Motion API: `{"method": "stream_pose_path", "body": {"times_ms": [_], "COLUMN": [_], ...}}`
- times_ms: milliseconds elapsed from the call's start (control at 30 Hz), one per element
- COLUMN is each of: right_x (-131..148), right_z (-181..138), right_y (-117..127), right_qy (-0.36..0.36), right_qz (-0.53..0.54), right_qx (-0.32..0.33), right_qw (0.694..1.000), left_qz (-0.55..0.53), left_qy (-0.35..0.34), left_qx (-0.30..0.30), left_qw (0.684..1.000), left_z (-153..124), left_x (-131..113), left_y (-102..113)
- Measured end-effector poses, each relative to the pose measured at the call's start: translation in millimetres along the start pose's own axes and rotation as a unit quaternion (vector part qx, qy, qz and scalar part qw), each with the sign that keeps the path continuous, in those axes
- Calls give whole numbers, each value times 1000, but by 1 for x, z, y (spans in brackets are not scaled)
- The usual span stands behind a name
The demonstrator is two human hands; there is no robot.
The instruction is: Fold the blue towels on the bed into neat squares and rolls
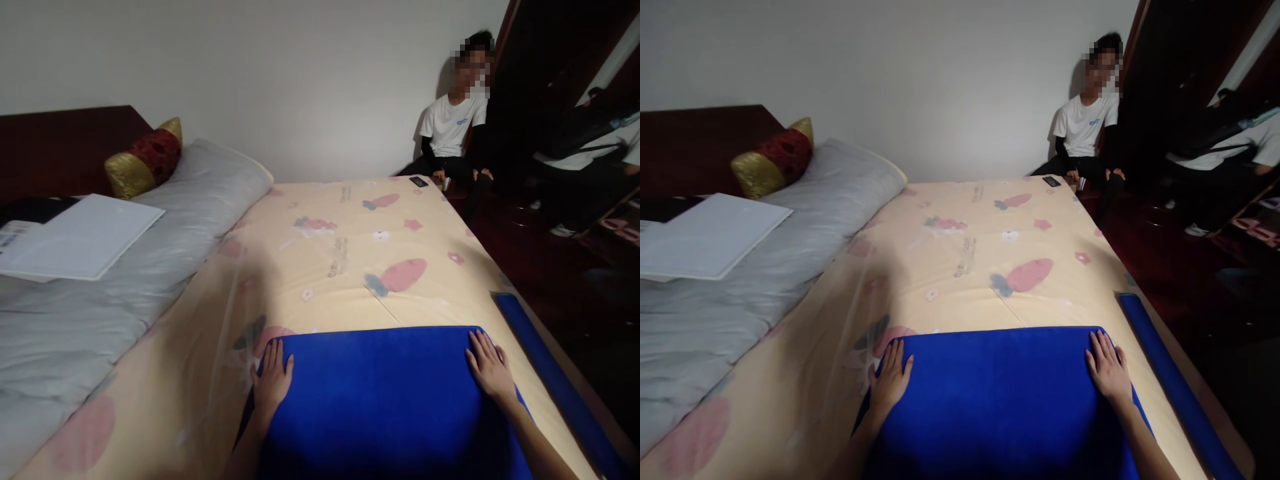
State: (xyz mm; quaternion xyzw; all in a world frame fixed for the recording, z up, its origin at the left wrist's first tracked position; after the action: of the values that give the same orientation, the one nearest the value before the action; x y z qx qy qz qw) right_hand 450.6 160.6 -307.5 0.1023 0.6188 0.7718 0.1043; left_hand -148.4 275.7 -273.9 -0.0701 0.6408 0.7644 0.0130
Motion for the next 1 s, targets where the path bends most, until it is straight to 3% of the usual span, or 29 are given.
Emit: {"method": "stream_pose_path", "body": {"times_ms": [100, 233, 300, 333, 367, 433, 600, 700, 800, 1000], "right_x": [47, 180, 227, 237, 236, 205, 46, -16, -29, -9], "right_z": [-10, -54, -78, -87, -93, -96, -101, -110, -117, -137], "right_y": [24, 39, 39, 38, 37, 32, 16, 11, 16, 12], "right_qy": [3, 161, 224, 239, 242, 212, 72, 26, -12, -20], "right_qz": [29, 101, 129, 136, 138, 127, 70, 68, 74, 101], "right_qx": [-52, -33, -2, 8, 13, 11, -24, -54, -93, -72], "right_qw": [998, 981, 966, 961, 960, 969, 995, 996, 993, 992], "left_qz": [-17, -83, -103, -107, -106, -88, -26, -7, 1, 8], "left_qy": [-59, -260, -317, -334, -340, -321, -191, -172, -182, -209], "left_qx": [-3, 44, 55, 59, 61, 56, 5, -10, -16, 8], "left_qw": [998, 961, 941, 935, 932, 941, 981, 985, 983, 978], "left_z": [-24, -102, -136, -147, -153, -150, -119, -116, -122, -145], "left_x": [-60, -187, -222, -228, -225, -190, -18, 53, 64, 28], "left_y": [6, 0, -1, 0, 0, 1, 11, 20, 32, 37]}}
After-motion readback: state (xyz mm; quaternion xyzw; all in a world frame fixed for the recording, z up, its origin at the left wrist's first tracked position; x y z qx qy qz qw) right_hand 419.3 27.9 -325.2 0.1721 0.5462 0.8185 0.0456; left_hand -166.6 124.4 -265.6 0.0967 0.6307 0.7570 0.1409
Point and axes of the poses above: each hand's wrist, its own z-axis towards the middle knuckle, its own y-axis out of the back of the hand, x = y × z, the point moved 10 cm from there along z, towards the middle knuckle, and after that the axes turned 6 degrees about -z, right-handed, at the moved point
